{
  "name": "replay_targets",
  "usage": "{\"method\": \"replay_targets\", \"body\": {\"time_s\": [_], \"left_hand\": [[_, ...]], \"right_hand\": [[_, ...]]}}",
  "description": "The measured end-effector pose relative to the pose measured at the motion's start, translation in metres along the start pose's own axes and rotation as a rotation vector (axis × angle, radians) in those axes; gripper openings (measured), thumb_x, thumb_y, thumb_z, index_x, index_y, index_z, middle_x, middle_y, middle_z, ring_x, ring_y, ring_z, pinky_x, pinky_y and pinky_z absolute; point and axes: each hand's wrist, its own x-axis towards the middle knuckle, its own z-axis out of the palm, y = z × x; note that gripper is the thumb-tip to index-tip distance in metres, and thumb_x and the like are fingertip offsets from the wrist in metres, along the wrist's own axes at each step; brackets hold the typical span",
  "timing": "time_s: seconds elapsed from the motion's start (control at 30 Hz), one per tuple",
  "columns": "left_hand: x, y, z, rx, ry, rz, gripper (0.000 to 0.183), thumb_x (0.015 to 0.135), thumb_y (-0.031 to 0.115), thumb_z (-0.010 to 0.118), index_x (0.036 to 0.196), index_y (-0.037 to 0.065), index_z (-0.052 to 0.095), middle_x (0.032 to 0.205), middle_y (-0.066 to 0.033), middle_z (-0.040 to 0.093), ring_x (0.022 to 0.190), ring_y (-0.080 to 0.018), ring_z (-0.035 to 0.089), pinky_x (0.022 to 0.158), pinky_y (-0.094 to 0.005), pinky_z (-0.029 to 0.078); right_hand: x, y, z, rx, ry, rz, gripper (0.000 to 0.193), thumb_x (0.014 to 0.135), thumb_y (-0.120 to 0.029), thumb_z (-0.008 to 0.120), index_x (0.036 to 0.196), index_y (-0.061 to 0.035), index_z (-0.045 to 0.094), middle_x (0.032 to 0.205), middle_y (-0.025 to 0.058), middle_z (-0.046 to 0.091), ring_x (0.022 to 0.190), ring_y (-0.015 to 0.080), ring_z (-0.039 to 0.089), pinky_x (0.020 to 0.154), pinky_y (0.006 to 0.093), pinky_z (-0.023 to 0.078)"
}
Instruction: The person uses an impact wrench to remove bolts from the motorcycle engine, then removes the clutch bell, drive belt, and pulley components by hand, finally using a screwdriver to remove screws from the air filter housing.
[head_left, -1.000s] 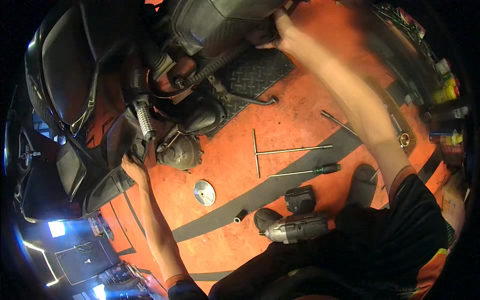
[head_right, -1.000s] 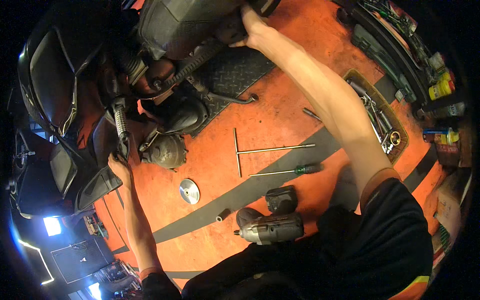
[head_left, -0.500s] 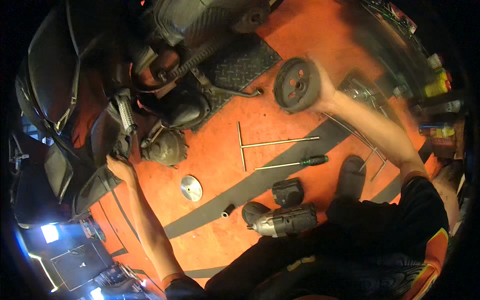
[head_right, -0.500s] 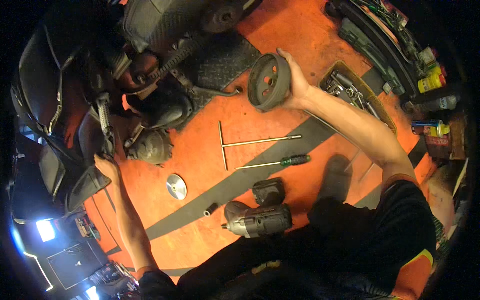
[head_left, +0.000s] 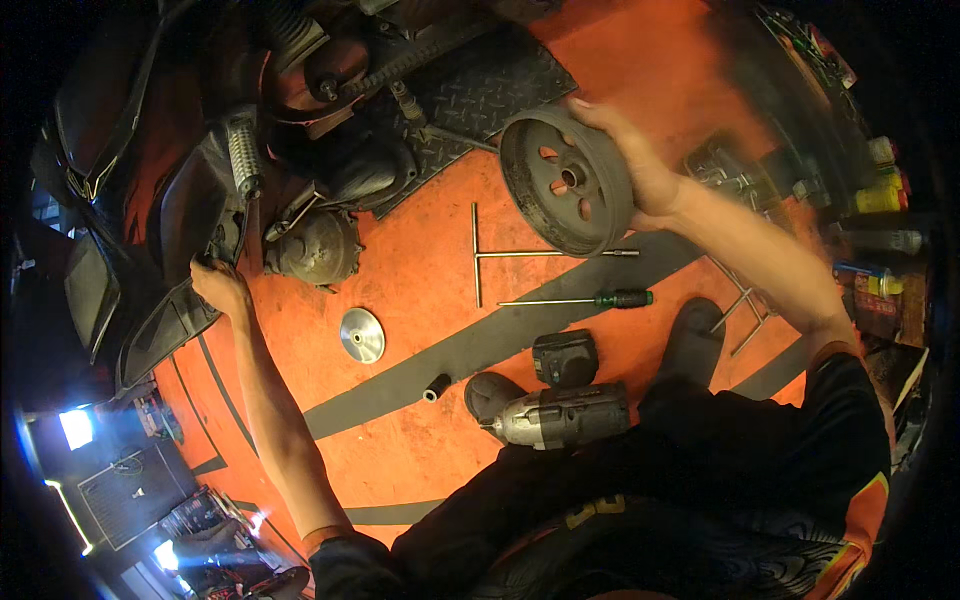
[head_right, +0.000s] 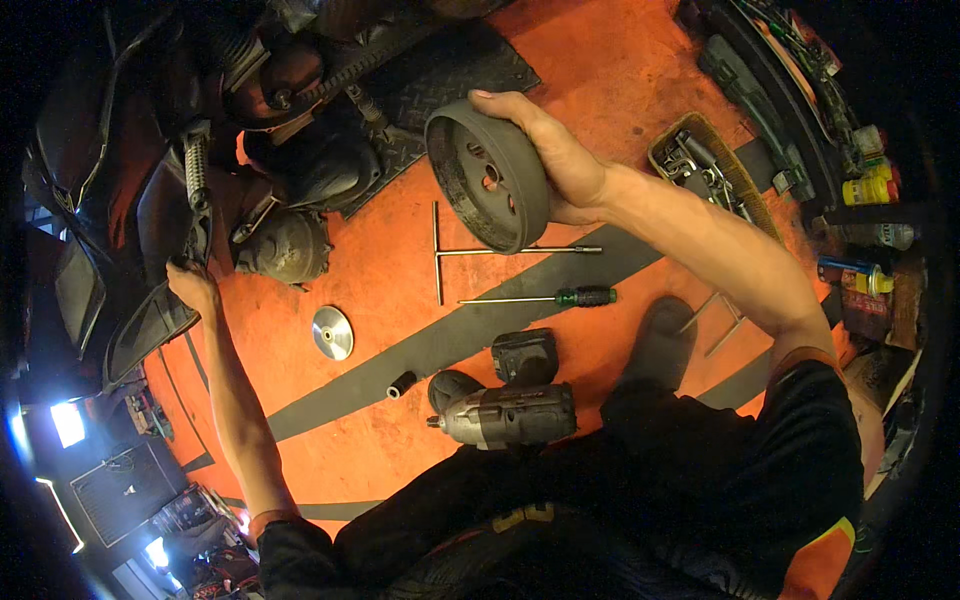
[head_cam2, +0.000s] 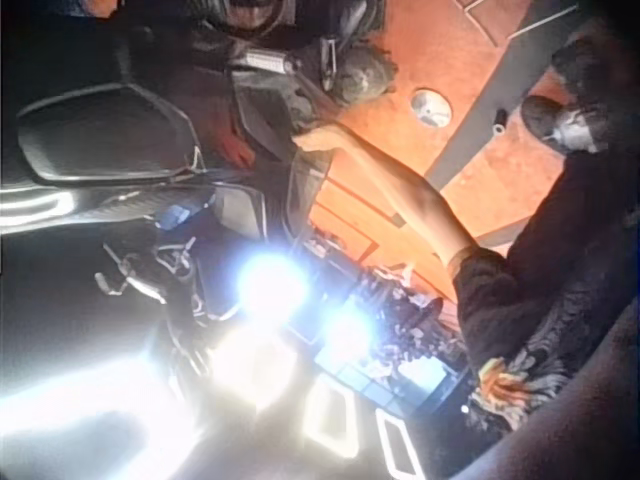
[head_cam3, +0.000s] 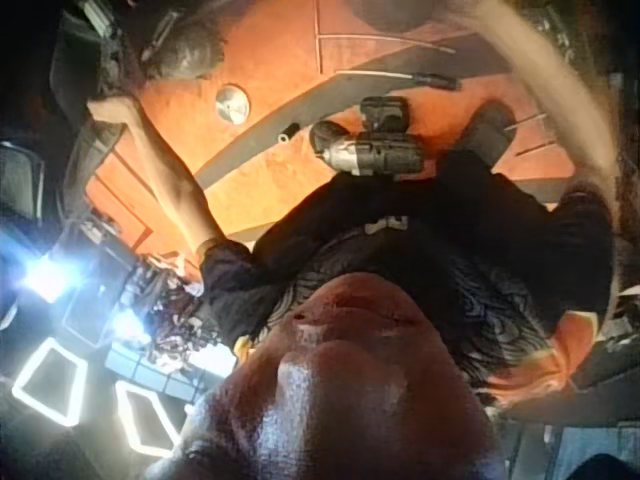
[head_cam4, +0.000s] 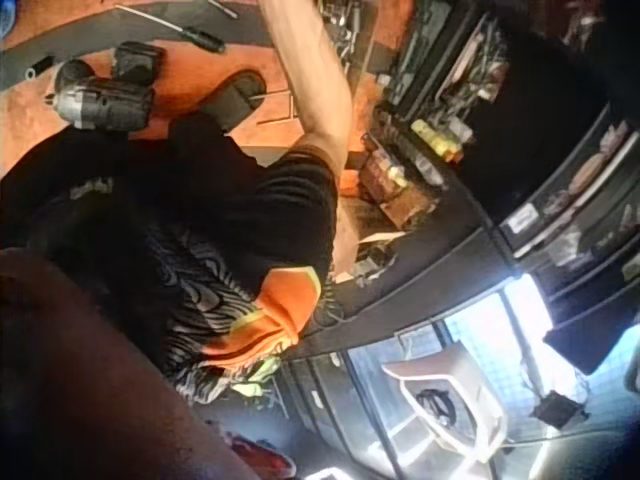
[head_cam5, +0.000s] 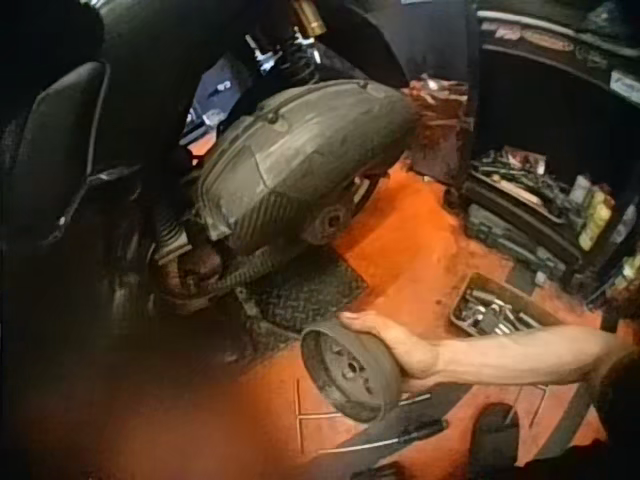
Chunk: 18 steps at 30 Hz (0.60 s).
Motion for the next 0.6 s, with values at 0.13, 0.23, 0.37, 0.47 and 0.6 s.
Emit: {"method": "replay_targets", "body": {"time_s": [0.13,0.23,0.37,0.47,0.6], "left_hand": [[0.000,-0.001,0.001,0.001,0.024,0.015,0.038,0.090,0.005,0.053,0.126,-0.006,0.057,0.119,-0.0259,0.063,0.108,-0.0459,0.056,0.095,-0.0526,0.044],[-0.001,-0.001,0.002,0.034,0.033,0.033,0.035,0.091,0.006,0.055,0.124,-0.005,0.058,0.118,-0.0248,0.063,0.108,-0.0451,0.056,0.095,-0.0522,0.043],[-0.001,-0.002,0.003,0.013,0.020,0.011,0.033,0.091,0.007,0.055,0.122,-0.006,0.059,0.116,-0.0260,0.064,0.107,-0.0457,0.057,0.094,-0.0518,0.044],[0.001,-0.008,0.006,0.035,0.040,0.036,0.032,0.092,0.008,0.054,0.120,-0.007,0.060,0.113,-0.0273,0.065,0.103,-0.0476,0.059,0.090,-0.0527,0.046],[0.003,-0.024,0.015,0.055,0.010,0.061,0.031,0.091,0.006,0.056,0.116,-0.011,0.061,0.110,-0.0309,0.065,0.101,-0.0495,0.060,0.089,-0.0537,0.046]], "right_hand": [[0.001,0.002,0.007,-0.041,-0.004,0.027,0.062,0.095,-0.065,0.050,0.106,-0.0059,0.066,0.085,0.0069,0.064,0.068,0.0135,0.061,0.053,0.0292,0.051],[0.003,0.006,0.002,-0.060,-0.063,0.075,0.062,0.094,-0.064,0.053,0.110,-0.0051,0.063,0.094,0.0106,0.064,0.075,0.0157,0.065,0.059,0.0317,0.056],[0.012,0.015,-0.012,-0.182,-0.026,0.145,0.060,0.092,-0.063,0.055,0.114,-0.0073,0.062,0.098,0.0100,0.063,0.080,0.0159,0.063,0.063,0.0306,0.053],[0.032,0.029,-0.024,-0.470,-0.038,0.118,0.071,0.089,-0.063,0.059,0.130,-0.0052,0.056,0.108,0.0115,0.060,0.095,0.0195,0.061,0.076,0.0314,0.050],[0.059,0.064,-0.046,-1.315,0.031,0.097,0.107,0.069,-0.059,0.078,0.155,-0.0116,0.036,0.143,0.0278,0.047,0.137,0.0469,0.043,0.111,0.0498,0.040]]}}
